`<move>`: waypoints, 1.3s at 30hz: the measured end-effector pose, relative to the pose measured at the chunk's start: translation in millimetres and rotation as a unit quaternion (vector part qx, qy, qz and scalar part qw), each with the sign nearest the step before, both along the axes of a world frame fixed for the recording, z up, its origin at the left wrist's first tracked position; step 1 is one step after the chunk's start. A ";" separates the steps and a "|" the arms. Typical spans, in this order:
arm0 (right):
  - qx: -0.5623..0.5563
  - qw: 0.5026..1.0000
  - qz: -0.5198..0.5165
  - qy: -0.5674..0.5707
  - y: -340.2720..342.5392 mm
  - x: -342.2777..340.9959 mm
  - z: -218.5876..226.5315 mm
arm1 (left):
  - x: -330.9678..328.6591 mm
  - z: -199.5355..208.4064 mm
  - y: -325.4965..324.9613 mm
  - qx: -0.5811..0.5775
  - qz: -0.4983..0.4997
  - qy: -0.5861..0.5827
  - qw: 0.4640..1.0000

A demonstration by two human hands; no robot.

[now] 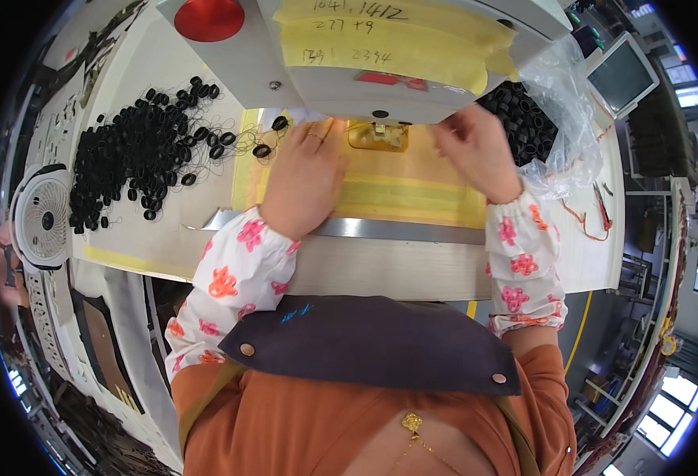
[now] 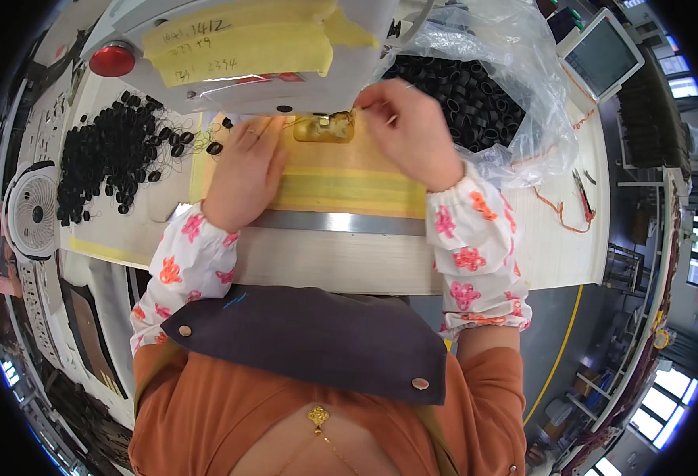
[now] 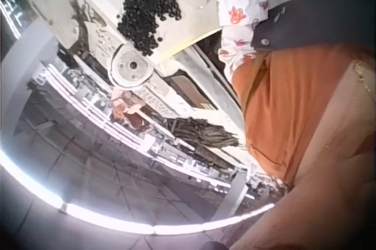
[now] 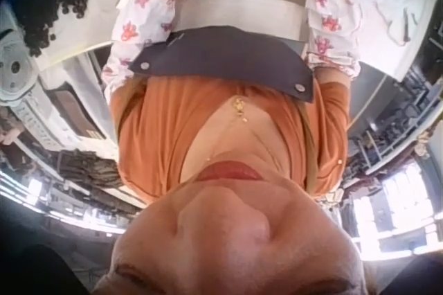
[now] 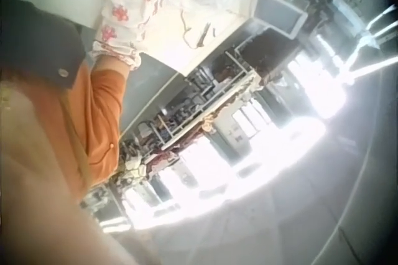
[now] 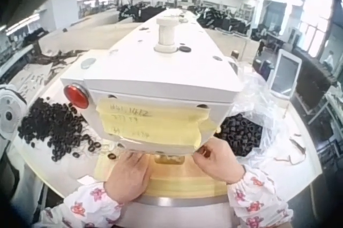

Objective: The recorder is assembling small black components at a workstation, likely for a manufacturing task.

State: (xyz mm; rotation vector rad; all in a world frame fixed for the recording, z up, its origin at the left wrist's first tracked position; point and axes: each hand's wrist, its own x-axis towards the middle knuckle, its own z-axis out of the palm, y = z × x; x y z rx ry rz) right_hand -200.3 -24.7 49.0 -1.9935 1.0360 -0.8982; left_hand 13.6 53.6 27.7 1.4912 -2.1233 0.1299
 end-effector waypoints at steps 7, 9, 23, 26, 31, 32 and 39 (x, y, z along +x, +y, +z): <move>0.117 0.993 -0.003 -0.020 14.0 24.9 -37.8 | -23.6 -29.5 -41.1 0.063 0.039 0.069 0.995; 0.103 0.994 -0.018 -0.035 18.0 25.4 -41.9 | -24.2 -28.0 -40.7 0.040 0.038 0.064 0.996; -0.002 0.997 -0.059 -0.049 23.1 27.1 -42.5 | -20.3 -22.0 -27.7 0.117 -0.028 0.254 0.960; -0.008 0.997 -0.056 -0.058 25.0 28.2 -40.7 | -19.0 -11.2 -27.3 0.168 -0.060 0.298 0.938; -0.053 0.996 -0.038 -0.061 27.1 27.9 -42.3 | -16.3 -15.0 -27.8 0.239 -0.071 0.349 0.903; -0.047 0.996 -0.030 -0.065 27.6 26.9 -40.5 | -16.0 -17.8 -27.6 0.233 -0.072 0.356 0.902; 0.114 0.986 0.011 -0.120 22.2 24.1 -43.7 | -15.0 -4.6 -28.5 0.327 -0.061 0.321 0.887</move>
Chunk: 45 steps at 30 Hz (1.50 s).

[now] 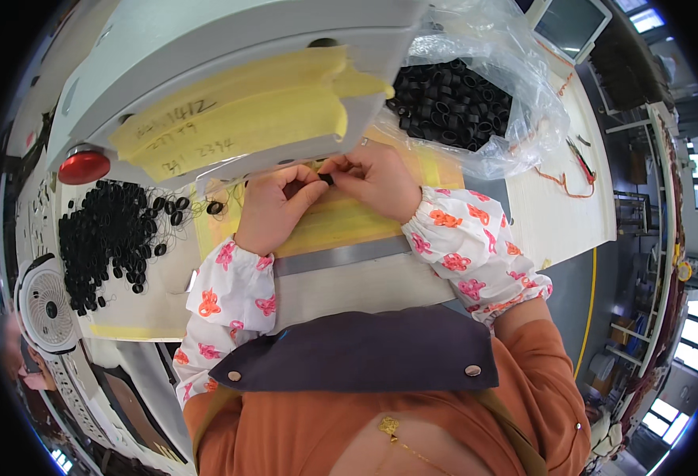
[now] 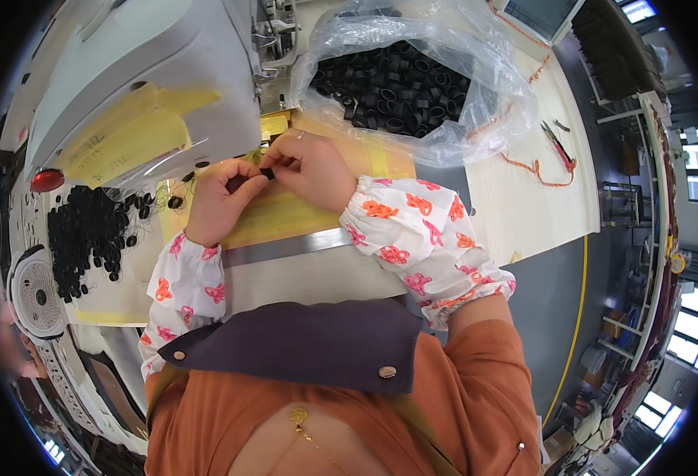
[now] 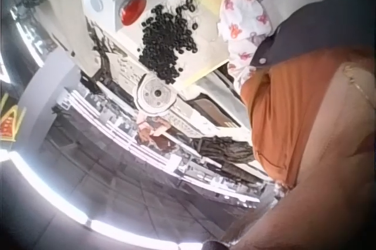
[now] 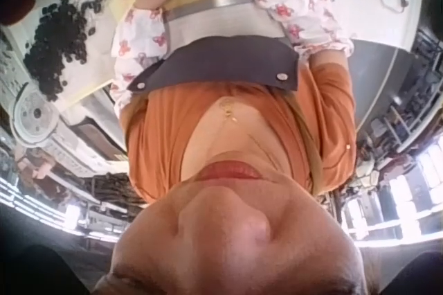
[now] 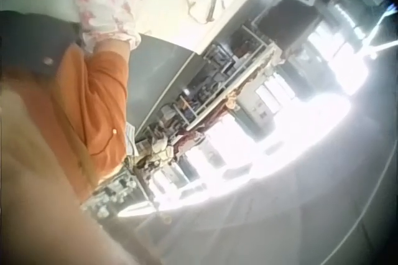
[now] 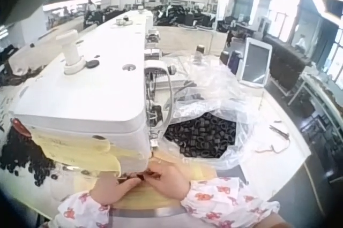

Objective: The recorder is assembling small black components at a workstation, likely for a manufacturing task.

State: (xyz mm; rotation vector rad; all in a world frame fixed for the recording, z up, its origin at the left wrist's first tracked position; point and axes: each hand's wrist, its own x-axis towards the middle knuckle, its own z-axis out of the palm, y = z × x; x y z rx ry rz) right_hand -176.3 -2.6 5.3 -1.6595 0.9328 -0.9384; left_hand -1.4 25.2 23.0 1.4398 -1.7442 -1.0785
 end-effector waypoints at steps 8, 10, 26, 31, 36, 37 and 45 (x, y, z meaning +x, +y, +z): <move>-0.018 0.999 -0.034 -0.016 9.7 8.8 0.4 | -6.0 -2.4 2.3 -0.028 0.042 0.045 0.998; -0.021 0.999 -0.030 -0.038 9.5 8.8 0.0 | -6.2 -2.7 1.6 -0.053 0.047 0.046 0.996; -0.401 0.893 0.015 0.203 14.9 10.1 5.8 | -2.1 0.2 -0.1 -0.118 -0.025 -0.086 0.989; -0.422 0.884 0.024 0.201 15.6 11.7 6.9 | -0.9 1.6 -0.5 -0.124 -0.029 -0.077 0.989; -0.407 0.887 0.032 0.218 16.7 13.2 5.2 | -4.2 -0.7 1.3 -0.102 0.002 -0.105 0.989; -0.407 0.887 0.034 0.216 16.6 13.1 4.2 | -4.0 -1.3 1.5 -0.101 0.004 -0.106 0.989; -0.340 0.928 0.019 0.154 14.4 8.8 -3.4 | 1.6 -7.6 -0.1 -0.090 -0.013 -0.061 0.994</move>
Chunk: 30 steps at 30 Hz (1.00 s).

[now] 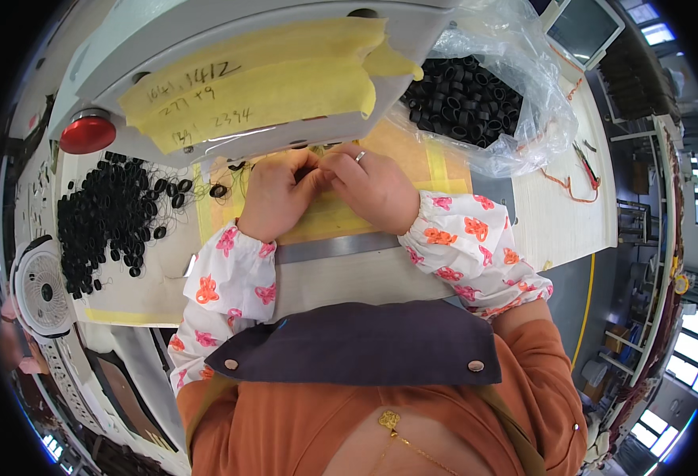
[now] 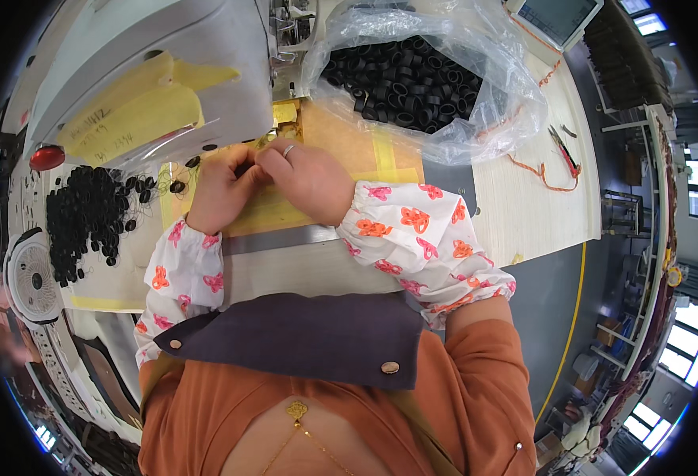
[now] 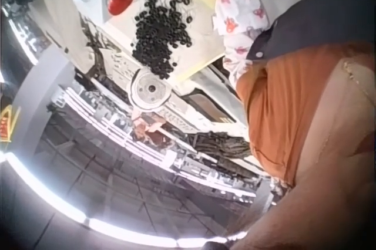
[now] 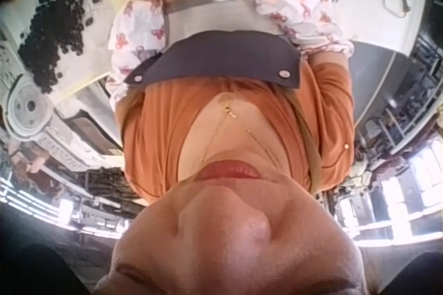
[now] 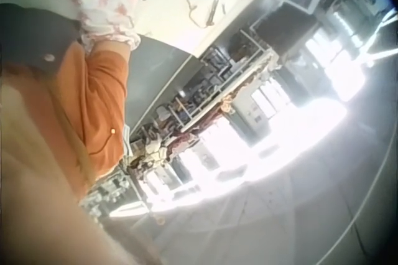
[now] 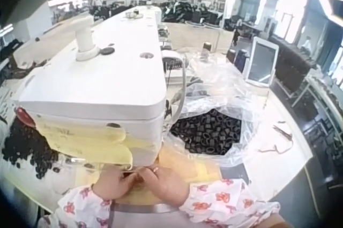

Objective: The recorder is assembling small black components at a workstation, likely for a manufacturing task.

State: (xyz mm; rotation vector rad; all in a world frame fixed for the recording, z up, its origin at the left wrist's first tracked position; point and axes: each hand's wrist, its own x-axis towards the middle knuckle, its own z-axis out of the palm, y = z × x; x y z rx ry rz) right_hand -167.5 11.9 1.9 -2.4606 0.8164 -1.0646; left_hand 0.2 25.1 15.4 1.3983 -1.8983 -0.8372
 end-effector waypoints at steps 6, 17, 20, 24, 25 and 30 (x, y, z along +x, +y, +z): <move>0.203 0.969 -0.044 -0.137 -11.8 1.0 3.7 | -4.5 4.0 -5.1 0.016 0.049 -0.025 0.998; 0.131 0.978 -0.107 -0.126 -24.6 3.0 -8.0 | -6.1 -11.0 -11.8 -0.076 0.113 -0.102 0.986; 0.110 0.979 -0.125 -0.118 -25.0 1.1 -7.2 | -8.8 -15.7 -14.9 -0.066 0.128 -0.125 0.982; 0.122 0.976 -0.130 -0.123 -25.3 1.8 -10.0 | -9.0 -14.7 -13.4 -0.067 0.148 -0.084 0.983; 0.124 0.976 -0.131 -0.123 -25.2 2.3 -10.0 | -9.4 -14.0 -12.4 -0.038 0.156 -0.073 0.984; 0.126 0.974 -0.139 -0.129 -24.2 4.3 -6.6 | -6.9 -19.8 -15.2 -0.082 0.152 -0.046 0.984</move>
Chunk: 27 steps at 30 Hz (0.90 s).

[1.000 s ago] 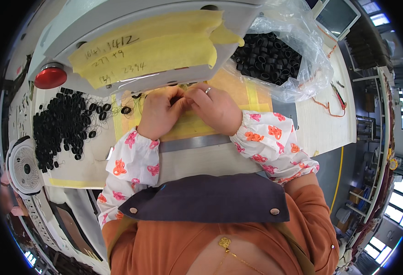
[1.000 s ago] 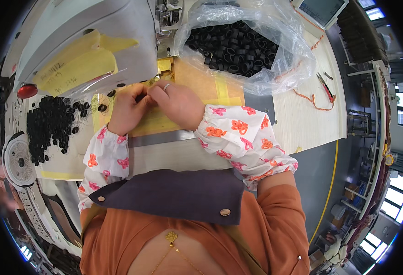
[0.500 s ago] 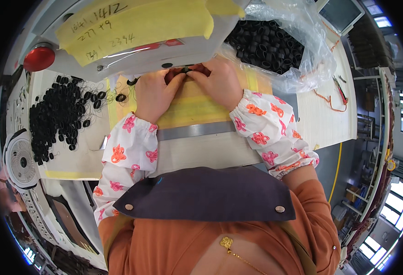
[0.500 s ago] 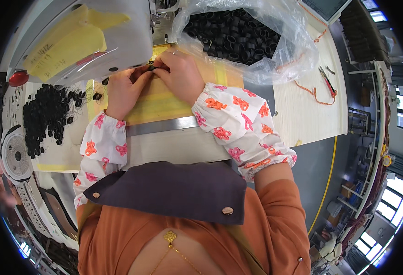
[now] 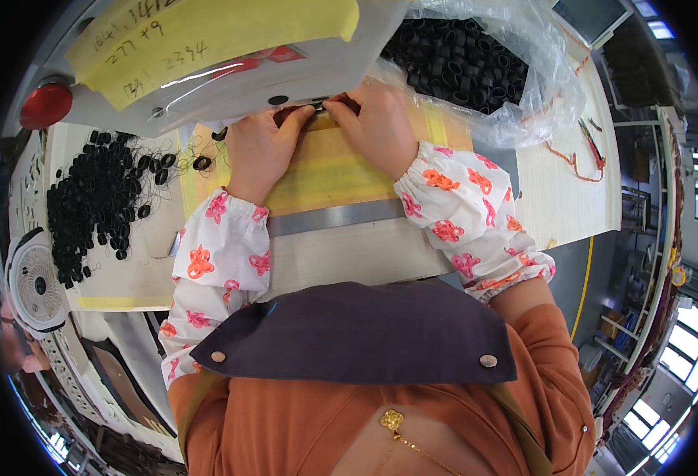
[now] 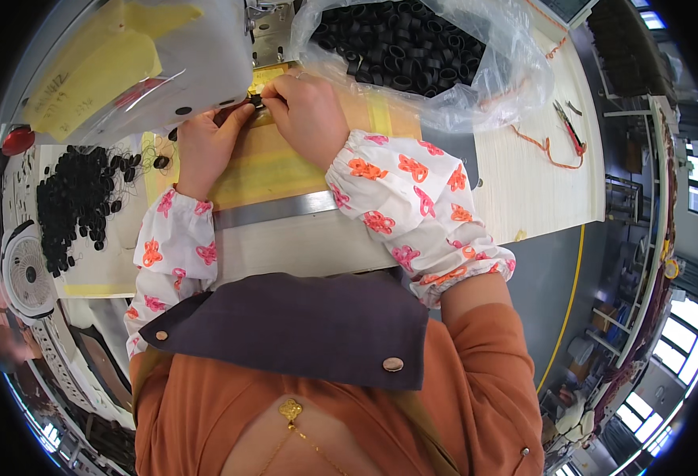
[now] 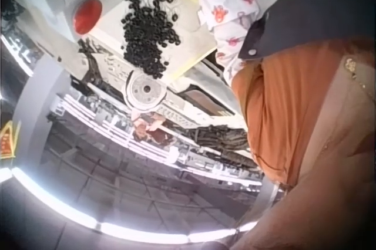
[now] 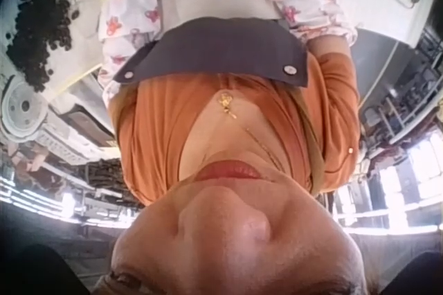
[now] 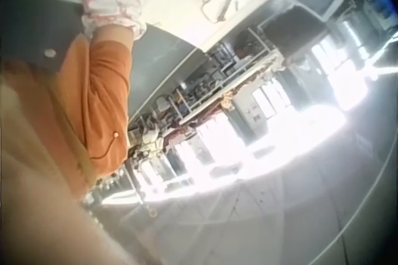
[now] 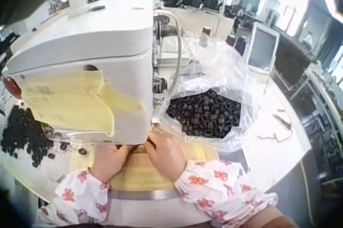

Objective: The recorder is assembling small black components at a workstation, likely for a manufacturing task.

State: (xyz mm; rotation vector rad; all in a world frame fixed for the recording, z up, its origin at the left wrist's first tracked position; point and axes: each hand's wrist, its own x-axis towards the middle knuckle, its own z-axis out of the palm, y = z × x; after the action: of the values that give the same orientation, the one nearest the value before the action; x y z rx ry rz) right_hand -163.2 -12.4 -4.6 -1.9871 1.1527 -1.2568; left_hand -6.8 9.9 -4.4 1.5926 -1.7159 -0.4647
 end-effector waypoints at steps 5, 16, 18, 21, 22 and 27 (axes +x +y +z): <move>0.001 1.000 -0.006 0.003 -0.8 1.5 -1.4 | 1.0 1.3 -2.9 -0.015 -0.005 -0.016 1.000; 0.001 1.000 -0.003 0.031 -4.9 -0.3 0.0 | 5.8 5.4 -7.4 -0.036 -0.052 -0.073 0.995; 0.015 0.998 -0.005 0.064 -4.5 -1.1 4.1 | 9.8 -1.1 -9.3 -0.048 -0.053 -0.077 0.994; 0.010 0.996 -0.004 0.085 -3.8 -1.3 7.0 | 11.0 -3.4 -8.6 -0.036 -0.049 -0.064 0.996; 0.008 0.996 -0.004 0.085 -4.7 -1.6 6.1 | 10.2 -3.2 -8.6 -0.010 -0.044 -0.047 0.998; 0.044 0.995 -0.009 0.089 -5.8 1.5 8.2 | 10.8 7.5 -7.3 0.054 -0.051 -0.009 0.997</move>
State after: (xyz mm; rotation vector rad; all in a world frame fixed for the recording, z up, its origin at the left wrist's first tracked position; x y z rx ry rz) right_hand -161.7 -18.2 3.6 -2.0596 1.2910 -1.0354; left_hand 4.1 2.7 3.2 1.5933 -1.8191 -0.6039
